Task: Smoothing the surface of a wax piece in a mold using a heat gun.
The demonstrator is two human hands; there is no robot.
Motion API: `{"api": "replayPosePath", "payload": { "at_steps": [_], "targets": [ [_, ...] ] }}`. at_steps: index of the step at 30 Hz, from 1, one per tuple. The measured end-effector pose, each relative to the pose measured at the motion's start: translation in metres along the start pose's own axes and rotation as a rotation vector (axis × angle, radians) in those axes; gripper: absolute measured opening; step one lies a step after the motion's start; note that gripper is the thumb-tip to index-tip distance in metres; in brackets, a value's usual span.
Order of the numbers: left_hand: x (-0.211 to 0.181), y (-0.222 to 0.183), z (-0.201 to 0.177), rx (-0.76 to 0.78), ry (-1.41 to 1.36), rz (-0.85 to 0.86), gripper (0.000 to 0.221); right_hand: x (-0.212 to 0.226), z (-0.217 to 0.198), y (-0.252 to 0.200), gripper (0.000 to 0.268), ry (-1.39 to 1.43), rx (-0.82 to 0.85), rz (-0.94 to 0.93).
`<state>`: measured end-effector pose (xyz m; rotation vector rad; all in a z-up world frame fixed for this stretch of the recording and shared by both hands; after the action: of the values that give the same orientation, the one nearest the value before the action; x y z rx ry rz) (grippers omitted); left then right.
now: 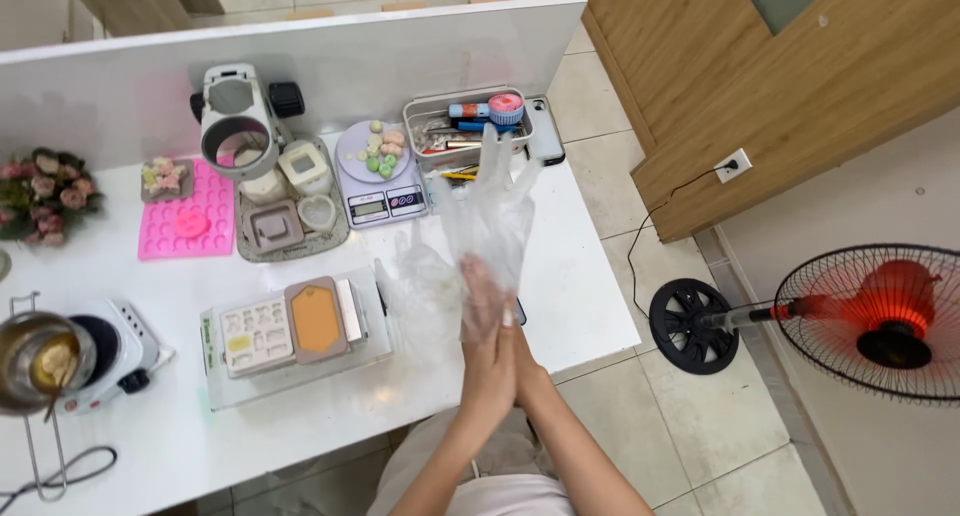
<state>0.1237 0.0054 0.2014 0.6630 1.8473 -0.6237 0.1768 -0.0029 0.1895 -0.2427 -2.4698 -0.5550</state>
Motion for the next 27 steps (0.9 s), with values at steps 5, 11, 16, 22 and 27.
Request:
{"api": "replayPosePath", "payload": {
  "at_steps": [5, 11, 16, 22, 27],
  "targets": [
    [-0.078, -0.024, -0.041, 0.033, 0.072, -0.057, 0.043, -0.023, -0.025, 0.036, 0.067, 0.624, -0.339, 0.159],
    [-0.082, -0.021, -0.070, -0.289, 0.044, 0.155, 0.037, 0.016, -0.057, 0.057, 0.065, 1.672, -0.592, 0.310],
    [-0.088, 0.002, -0.066, -0.286, 0.320, 0.319, 0.016, 0.041, -0.066, 0.059, 0.064, 1.748, -0.545, 0.217],
    [-0.110, -0.011, -0.050, -0.217, 0.410, 0.559, 0.028, 0.020, -0.068, 0.051, 0.064, 1.371, -0.559, 0.271],
    [-0.116, -0.031, -0.021, 0.071, 0.353, 0.543, 0.028, -0.029, -0.066, 0.033, 0.077, 1.979, -0.845, 0.265]
  ]
}}
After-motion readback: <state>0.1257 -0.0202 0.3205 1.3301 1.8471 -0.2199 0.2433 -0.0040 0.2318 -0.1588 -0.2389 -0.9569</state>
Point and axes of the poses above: each hand's wrist, its own y-axis towards the middle knuckle, its own z-axis out of the palm, x = y × z, the point moved 8 cm from there along y, towards the middle knuckle, and after that the axes turned 9 degrees about -z, right-handed, at the moved point
